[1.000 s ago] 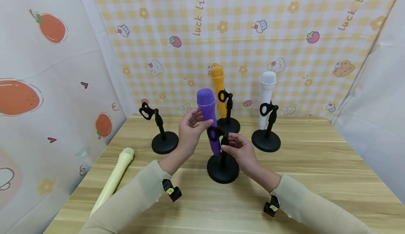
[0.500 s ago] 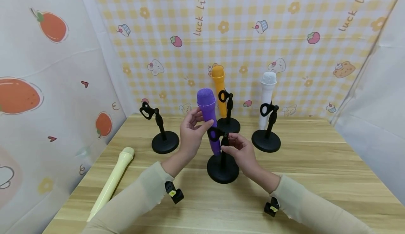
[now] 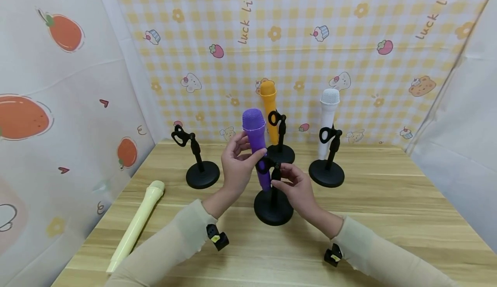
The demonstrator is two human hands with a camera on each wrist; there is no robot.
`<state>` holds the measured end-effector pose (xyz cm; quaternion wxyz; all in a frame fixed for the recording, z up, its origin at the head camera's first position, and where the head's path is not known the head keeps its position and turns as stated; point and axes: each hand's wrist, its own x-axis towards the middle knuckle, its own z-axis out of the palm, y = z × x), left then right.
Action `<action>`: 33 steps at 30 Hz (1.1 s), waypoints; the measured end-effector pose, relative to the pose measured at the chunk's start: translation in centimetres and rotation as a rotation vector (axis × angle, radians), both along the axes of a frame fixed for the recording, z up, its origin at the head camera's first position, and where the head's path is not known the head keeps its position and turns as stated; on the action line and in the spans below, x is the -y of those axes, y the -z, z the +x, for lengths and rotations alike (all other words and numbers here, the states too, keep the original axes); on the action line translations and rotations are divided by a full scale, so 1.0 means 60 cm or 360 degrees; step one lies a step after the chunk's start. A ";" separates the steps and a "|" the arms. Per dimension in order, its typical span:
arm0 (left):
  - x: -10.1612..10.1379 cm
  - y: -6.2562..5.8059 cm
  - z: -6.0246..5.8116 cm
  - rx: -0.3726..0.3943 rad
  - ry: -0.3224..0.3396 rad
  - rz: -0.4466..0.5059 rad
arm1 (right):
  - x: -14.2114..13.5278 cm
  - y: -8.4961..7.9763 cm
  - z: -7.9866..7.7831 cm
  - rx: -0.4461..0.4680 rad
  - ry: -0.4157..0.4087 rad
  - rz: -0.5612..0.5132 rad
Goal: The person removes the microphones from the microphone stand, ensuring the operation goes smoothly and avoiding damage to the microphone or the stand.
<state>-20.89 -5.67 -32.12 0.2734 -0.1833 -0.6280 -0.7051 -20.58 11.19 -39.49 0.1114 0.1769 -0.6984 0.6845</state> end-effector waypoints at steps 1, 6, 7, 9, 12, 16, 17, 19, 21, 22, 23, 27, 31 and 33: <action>-0.001 -0.005 0.005 -0.0001 -0.0006 -0.0001 | 0.000 -0.003 0.001 0.0004 0.0002 0.0002; -0.003 -0.013 0.012 -0.0013 -0.0016 0.0005 | 0.004 -0.027 0.019 0.0014 0.0017 0.0032; -0.002 -0.008 0.007 -0.0012 -0.0015 0.0008 | 0.003 -0.027 0.019 0.0012 0.0018 0.0030; -0.001 0.003 -0.003 -0.0015 -0.0017 0.0013 | 0.002 -0.019 0.014 0.0013 0.0024 0.0024; 0.001 0.017 -0.017 -0.0007 -0.0030 0.0031 | -0.002 -0.001 0.000 0.0014 0.0025 0.0012; 0.002 0.017 -0.015 0.0023 -0.0029 0.0064 | -0.003 0.002 -0.001 -0.0003 0.0011 -0.0006; 0.002 0.017 -0.016 0.0032 -0.0019 0.0077 | -0.003 0.002 -0.001 -0.0004 0.0006 -0.0012; 0.004 0.017 -0.017 0.0052 0.0000 0.0098 | -0.004 0.004 -0.003 -0.0003 0.0003 -0.0012; 0.005 0.017 -0.018 0.0068 0.0012 0.0105 | -0.004 0.004 -0.005 0.0004 0.0008 -0.0003; 0.006 0.017 -0.019 0.0072 0.0014 0.0103 | -0.004 0.004 -0.006 0.0012 0.0014 0.0004; 0.007 0.017 -0.019 0.0073 0.0011 0.0093 | -0.004 0.004 -0.006 0.0018 0.0019 0.0010; 0.009 0.017 -0.023 0.0088 0.0019 0.0072 | -0.004 0.004 -0.007 0.0029 0.0040 0.0029; 0.011 0.016 -0.024 0.0116 0.0049 0.0082 | -0.004 0.005 -0.008 0.0025 0.0049 0.0036; 0.012 0.015 -0.024 0.0122 0.0056 0.0084 | -0.003 0.005 -0.008 0.0019 0.0042 0.0033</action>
